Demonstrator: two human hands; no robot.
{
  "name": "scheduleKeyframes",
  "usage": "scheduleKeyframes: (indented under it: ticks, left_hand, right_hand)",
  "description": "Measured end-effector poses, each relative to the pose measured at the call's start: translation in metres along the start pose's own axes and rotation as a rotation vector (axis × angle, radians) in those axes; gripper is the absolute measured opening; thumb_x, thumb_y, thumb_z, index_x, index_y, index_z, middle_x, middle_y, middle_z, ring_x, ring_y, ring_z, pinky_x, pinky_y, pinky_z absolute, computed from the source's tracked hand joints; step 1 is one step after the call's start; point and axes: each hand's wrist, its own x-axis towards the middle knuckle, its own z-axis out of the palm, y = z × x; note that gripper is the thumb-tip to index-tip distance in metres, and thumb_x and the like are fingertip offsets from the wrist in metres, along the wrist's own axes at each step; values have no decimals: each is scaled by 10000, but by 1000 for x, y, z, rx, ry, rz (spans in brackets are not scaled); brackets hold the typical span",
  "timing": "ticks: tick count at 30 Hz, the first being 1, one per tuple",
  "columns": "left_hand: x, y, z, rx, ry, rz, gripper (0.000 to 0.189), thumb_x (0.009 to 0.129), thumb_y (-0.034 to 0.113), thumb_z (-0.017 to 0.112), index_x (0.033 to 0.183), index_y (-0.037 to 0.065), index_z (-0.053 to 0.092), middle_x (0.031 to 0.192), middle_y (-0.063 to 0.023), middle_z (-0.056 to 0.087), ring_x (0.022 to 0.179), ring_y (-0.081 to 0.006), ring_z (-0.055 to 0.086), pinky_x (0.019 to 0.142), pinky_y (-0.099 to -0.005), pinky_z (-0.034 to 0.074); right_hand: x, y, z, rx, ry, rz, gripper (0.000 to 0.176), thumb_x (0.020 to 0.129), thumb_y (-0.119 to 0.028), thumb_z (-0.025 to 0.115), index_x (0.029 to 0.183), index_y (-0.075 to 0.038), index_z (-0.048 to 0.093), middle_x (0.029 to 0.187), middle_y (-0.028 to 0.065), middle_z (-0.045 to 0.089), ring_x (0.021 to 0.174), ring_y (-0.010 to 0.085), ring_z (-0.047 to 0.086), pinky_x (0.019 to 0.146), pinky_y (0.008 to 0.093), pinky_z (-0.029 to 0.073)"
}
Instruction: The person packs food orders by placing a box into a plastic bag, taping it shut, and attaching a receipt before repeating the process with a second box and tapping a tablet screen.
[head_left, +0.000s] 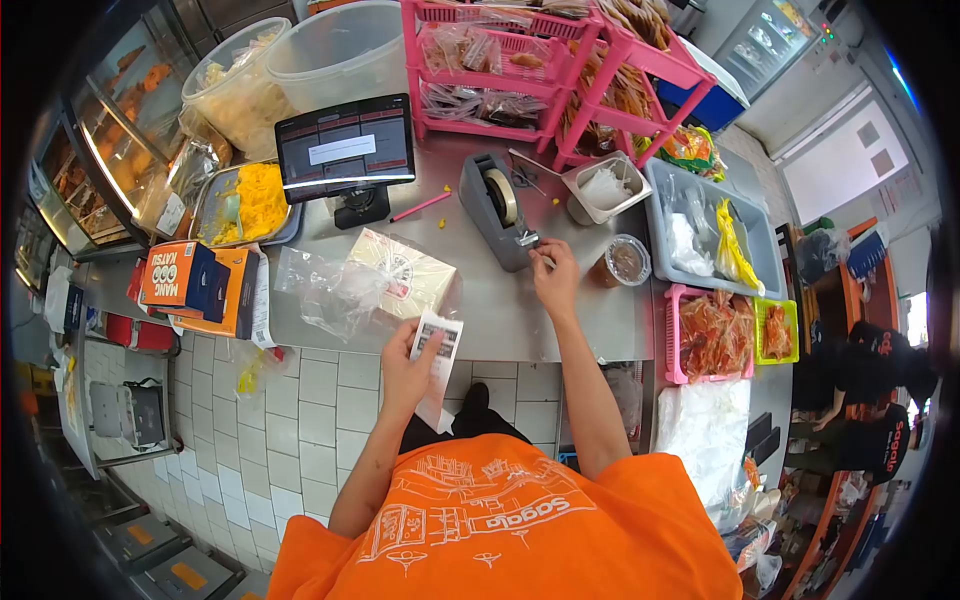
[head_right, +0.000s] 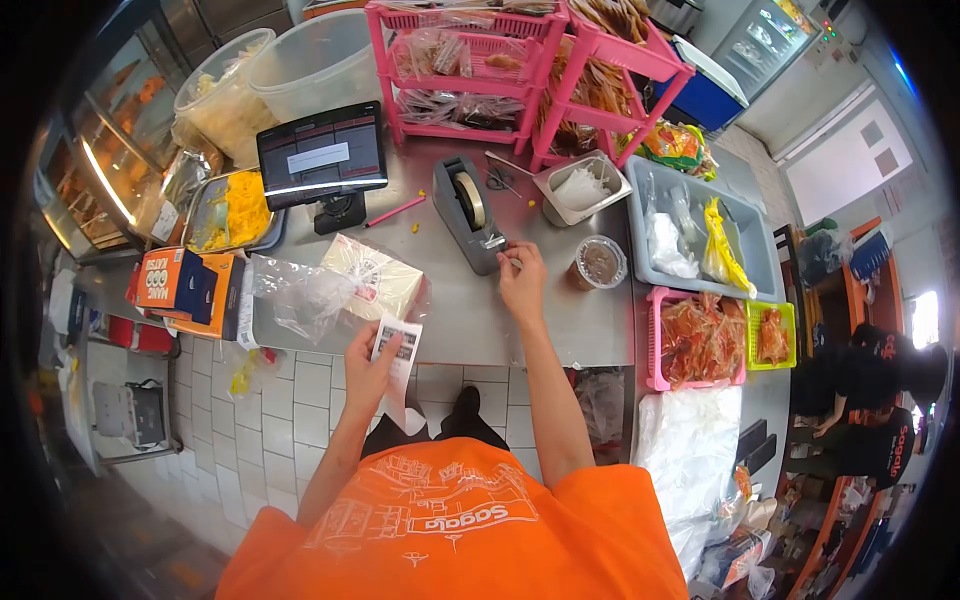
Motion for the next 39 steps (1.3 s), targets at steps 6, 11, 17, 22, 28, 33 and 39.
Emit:
scheduleKeyframes:
  ticks: [6, 11, 17, 22, 28, 33, 39]
  left_hand:
    - [31, -6, 20, 15, 11, 147, 180, 883, 59, 602, 1032, -35, 571, 842, -32, 644, 742, -41, 567, 647, -194, 443]
    - [30, -20, 23, 82, 0, 123, 177, 900, 111, 594, 1010, -27, 595, 797, -33, 639, 733, -54, 574, 647, -217, 455]
    - [28, 4, 36, 4, -40, 159, 191, 952, 147, 511, 1017, -15, 590, 774, -31, 630, 678, -58, 567, 592, -222, 469]
    - [22, 5, 32, -49, -110, 122, 197, 959, 132, 492, 1058, -19, 571, 799, -30, 631, 705, -65, 579, 635, -222, 485]
    - [22, 10, 6, -137, -111, 20, 204, 931, 106, 538, 1075, -37, 561, 862, -18, 651, 734, -58, 581, 668, -201, 461]
    - [37, -10, -58, 224, -31, -119, 147, 892, 101, 596, 936, -38, 622, 789, -61, 673, 661, -57, 582, 601, -216, 461]
    - [51, -45, -93, 314, 32, -61, 192, 877, 115, 623, 961, -57, 629, 841, -116, 671, 720, -125, 609, 648, -261, 483]
  right_hand:
    - [-31, 21, -9, 33, 88, 79, 66, 825, -30, 633, 851, 30, 629, 1030, 150, 609, 965, 236, 602, 785, 327, 510]
    - [-65, -103, -35, 584, -222, 360, 80, 816, -83, 661, 851, -12, 668, 1216, 134, 570, 1180, 233, 491, 1006, 375, 353]
    - [-89, -149, -35, 690, -396, 513, 100, 805, -104, 671, 861, -25, 695, 1313, 131, 509, 1260, 235, 416, 1066, 392, 275]
    - [-75, -104, 13, 558, -315, 494, 130, 794, -105, 682, 878, -7, 693, 1305, 153, 501, 1215, 216, 454, 1014, 361, 333]
    - [-32, -78, 67, 476, -304, 441, 172, 789, -94, 679, 923, 13, 692, 794, 64, 670, 760, 116, 602, 716, 244, 464]
    - [29, -18, 133, 306, -260, 386, 199, 760, -111, 695, 890, 40, 691, 772, 58, 658, 697, 92, 576, 639, 232, 446]
    - [25, -14, 123, -64, -530, 559, 262, 679, -127, 738, 884, 30, 698, 731, 75, 649, 673, 138, 595, 614, 276, 460]
